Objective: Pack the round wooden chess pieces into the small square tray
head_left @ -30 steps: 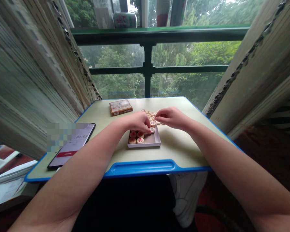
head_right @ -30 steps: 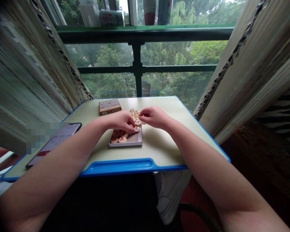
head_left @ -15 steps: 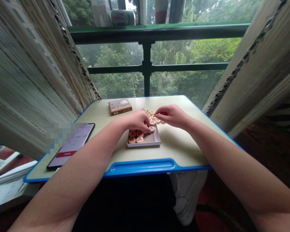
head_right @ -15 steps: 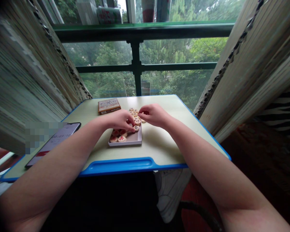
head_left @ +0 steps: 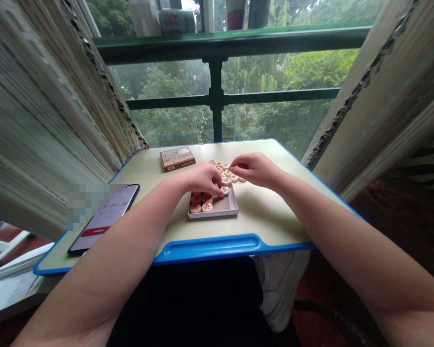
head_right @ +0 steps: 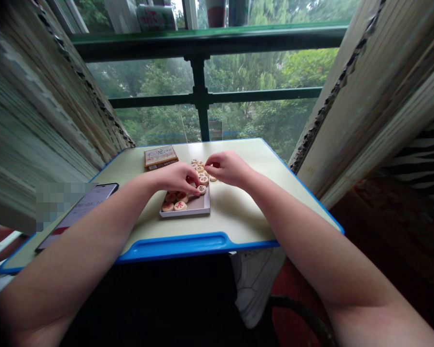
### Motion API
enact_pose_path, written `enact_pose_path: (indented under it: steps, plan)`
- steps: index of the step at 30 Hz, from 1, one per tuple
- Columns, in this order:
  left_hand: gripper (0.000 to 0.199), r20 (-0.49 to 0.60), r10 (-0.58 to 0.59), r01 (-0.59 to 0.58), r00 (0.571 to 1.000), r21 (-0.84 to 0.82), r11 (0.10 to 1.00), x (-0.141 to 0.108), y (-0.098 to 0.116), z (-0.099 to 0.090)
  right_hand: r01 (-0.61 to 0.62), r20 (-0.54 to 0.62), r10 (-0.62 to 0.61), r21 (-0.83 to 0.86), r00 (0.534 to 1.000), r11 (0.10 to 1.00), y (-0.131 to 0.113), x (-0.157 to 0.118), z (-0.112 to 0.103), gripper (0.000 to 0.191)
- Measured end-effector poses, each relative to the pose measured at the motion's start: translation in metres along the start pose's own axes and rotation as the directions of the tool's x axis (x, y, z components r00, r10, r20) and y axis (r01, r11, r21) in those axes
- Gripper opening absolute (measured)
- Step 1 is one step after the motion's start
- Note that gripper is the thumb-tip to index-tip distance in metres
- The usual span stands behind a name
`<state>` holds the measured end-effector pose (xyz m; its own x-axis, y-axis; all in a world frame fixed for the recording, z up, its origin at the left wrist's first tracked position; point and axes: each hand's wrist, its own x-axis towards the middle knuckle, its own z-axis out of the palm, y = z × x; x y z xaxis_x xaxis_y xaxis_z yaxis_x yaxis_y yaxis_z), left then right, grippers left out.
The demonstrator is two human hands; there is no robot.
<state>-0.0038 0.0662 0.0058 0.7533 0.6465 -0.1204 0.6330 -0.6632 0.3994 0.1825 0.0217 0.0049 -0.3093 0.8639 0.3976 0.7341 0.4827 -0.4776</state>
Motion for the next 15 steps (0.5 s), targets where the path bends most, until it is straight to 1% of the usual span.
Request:
enact_pose_path:
  steps: [4,7,10,15]
  plan:
    - [0.033,0.030,0.020,-0.020,0.999,-0.020,1.000,-0.0006,-0.0010,0.0001,-0.009,0.011,0.009,0.009,1.000,1.000,0.0000,0.0001,0.0014,0.022]
    - [0.032,0.040,0.026,-0.025,0.999,-0.016,1.000,-0.0016,-0.0004,-0.0006,-0.017,0.047,0.015,0.026,0.999,1.000,0.0012,0.0003,0.0050,0.023]
    - [0.033,0.020,0.020,-0.020,1.000,-0.013,1.000,-0.0023,0.0004,-0.0012,-0.024,0.072,0.021,0.041,0.997,0.999,0.0025,0.0004,0.0080,0.022]
    - [0.037,-0.003,0.005,-0.005,1.000,-0.017,1.000,-0.0028,0.0010,-0.0012,-0.038,0.063,0.035,0.036,0.997,0.999,0.0036,0.0007,0.0083,0.022]
